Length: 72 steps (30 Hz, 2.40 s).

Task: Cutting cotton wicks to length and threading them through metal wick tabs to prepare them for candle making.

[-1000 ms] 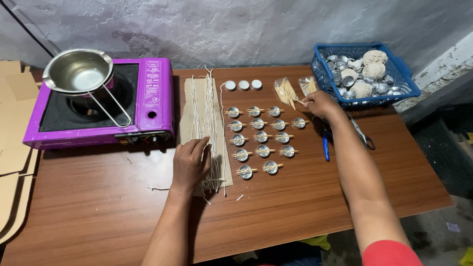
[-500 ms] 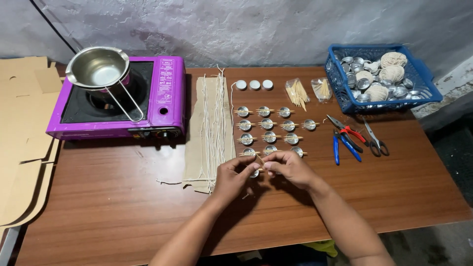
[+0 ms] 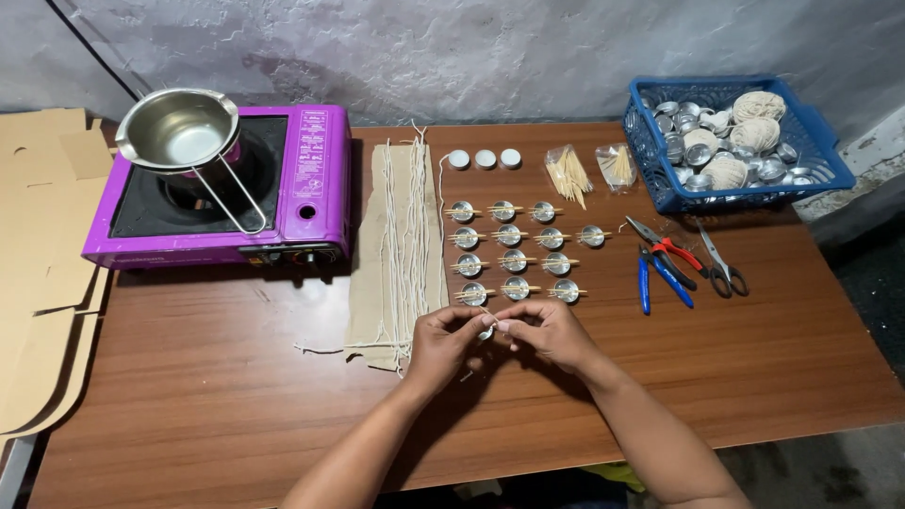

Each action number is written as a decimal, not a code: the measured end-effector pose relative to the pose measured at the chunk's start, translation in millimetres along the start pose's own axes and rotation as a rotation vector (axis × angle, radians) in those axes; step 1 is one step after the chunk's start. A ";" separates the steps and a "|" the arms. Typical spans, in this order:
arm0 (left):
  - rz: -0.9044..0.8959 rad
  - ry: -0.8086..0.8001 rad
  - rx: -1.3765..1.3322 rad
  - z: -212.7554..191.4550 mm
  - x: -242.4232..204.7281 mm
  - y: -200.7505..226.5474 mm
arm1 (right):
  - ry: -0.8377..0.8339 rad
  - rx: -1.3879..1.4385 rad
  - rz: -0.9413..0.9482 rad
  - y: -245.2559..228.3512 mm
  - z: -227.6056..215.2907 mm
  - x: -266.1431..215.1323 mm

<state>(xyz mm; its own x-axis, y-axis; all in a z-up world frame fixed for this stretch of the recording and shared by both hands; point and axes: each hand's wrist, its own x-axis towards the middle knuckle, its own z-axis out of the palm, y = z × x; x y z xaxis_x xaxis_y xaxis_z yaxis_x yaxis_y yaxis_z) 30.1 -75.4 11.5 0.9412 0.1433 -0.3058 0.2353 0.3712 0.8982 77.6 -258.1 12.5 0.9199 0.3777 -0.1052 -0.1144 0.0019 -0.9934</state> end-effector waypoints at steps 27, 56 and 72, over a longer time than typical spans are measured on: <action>0.250 0.043 0.061 -7.5 9.2 -9.3 | 0.010 -0.063 -0.010 -14.7 16.5 -10.0; 1.358 -0.108 1.258 -34.2 17.0 2.5 | 0.008 -0.970 -1.098 0.8 5.8 3.5; 1.198 0.079 1.060 -52.7 29.4 21.2 | 0.968 -1.229 -0.490 70.7 -296.2 92.8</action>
<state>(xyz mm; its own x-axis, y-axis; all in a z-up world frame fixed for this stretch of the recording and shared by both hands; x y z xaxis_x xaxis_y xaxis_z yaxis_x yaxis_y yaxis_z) 50.0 -14.9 4.9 0.6916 -0.0726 0.7186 -0.5092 -0.7546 0.4138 266.0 -497.2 -80.8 0.7085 -0.1244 0.6947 0.1555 -0.9326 -0.3257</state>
